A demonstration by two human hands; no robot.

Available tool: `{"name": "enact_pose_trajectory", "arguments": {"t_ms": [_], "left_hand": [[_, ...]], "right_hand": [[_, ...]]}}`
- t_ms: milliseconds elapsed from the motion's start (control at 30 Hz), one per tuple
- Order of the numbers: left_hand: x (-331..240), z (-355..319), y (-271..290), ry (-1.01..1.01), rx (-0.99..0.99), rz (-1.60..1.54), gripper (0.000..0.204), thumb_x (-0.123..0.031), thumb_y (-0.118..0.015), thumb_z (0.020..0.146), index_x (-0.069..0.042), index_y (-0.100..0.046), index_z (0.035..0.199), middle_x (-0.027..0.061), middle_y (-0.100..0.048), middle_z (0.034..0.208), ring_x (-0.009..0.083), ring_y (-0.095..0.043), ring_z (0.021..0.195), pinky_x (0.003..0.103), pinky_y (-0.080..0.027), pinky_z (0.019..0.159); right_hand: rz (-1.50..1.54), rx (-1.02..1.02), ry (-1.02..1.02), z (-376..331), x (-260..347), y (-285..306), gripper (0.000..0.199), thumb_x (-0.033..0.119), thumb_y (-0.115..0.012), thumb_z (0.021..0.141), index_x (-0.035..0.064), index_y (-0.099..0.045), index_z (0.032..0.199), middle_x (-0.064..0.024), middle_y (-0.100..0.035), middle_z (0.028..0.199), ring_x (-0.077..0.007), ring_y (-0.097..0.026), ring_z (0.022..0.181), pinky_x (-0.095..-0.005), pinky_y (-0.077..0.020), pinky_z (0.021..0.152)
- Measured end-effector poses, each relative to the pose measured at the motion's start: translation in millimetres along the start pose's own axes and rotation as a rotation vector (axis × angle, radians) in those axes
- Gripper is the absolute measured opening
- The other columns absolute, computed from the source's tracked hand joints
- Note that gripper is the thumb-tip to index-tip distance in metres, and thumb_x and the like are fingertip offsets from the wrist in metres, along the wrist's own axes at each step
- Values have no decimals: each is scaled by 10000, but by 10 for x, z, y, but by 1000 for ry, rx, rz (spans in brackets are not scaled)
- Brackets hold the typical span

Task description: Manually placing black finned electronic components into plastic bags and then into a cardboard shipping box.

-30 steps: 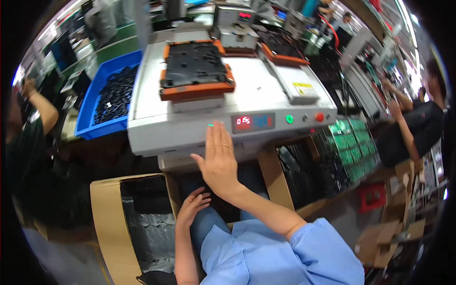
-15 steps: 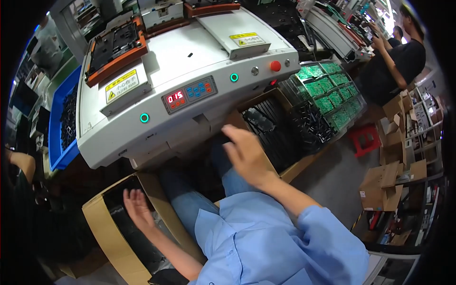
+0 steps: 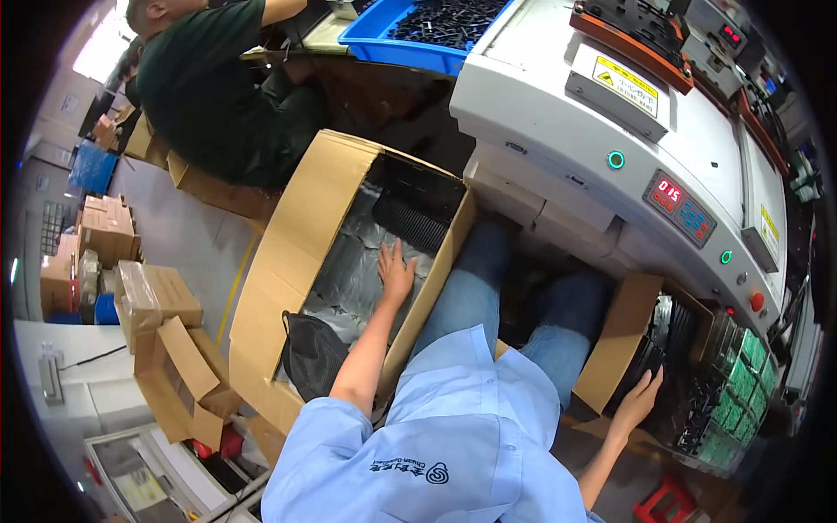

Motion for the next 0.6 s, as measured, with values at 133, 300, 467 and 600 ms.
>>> {"name": "enact_pose_trajectory", "arguments": {"t_ms": [133, 300, 467, 600], "left_hand": [[-99, 145, 65, 79, -52, -236, 481, -238, -617, 829, 6, -500, 1226, 265, -469, 1275, 406, -430, 1189, 444, -335, 1006], [75, 569, 181, 357, -94, -568, 535, -323, -663, 802, 63, -528, 1147, 177, -623, 930, 271, -588, 815, 377, -458, 744], [640, 791, -546, 789, 140, -1035, 355, -334, -730, 780, -84, -575, 979, 34, -603, 829, 155, -560, 665, 267, -428, 560], [651, 672, -887, 964, 148, -1385, 291, -230, -727, 781, -79, -599, 995, 92, -640, 958, 225, -631, 761, 302, -477, 562]], "right_hand": [[-14, -16, -49, 1, -77, 94, 384, 256, -430, 974, 20, -453, 1276, -255, -560, 1159, -399, -538, 1077, -401, -443, 869], [1, 22, -66, 89, 188, 94, 347, 197, -480, 946, 1, -492, 1232, -223, -581, 1133, -378, -558, 1037, -388, -444, 871], [47, -143, 122, 574, 536, 241, 327, 194, -509, 925, -2, -529, 1186, -206, -599, 1087, -366, -560, 1017, -402, -450, 854], [-228, 76, -8, 1159, 479, -49, 340, 269, -525, 897, 45, -559, 1150, -223, -599, 1080, -399, -559, 1005, -457, -456, 820]]}}
Point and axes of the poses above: each hand's wrist, its own z-axis towards the middle knuckle, its own y-axis out of the back of the hand, x = y × z, the point moved 10 cm from there along z, towards the middle knuckle
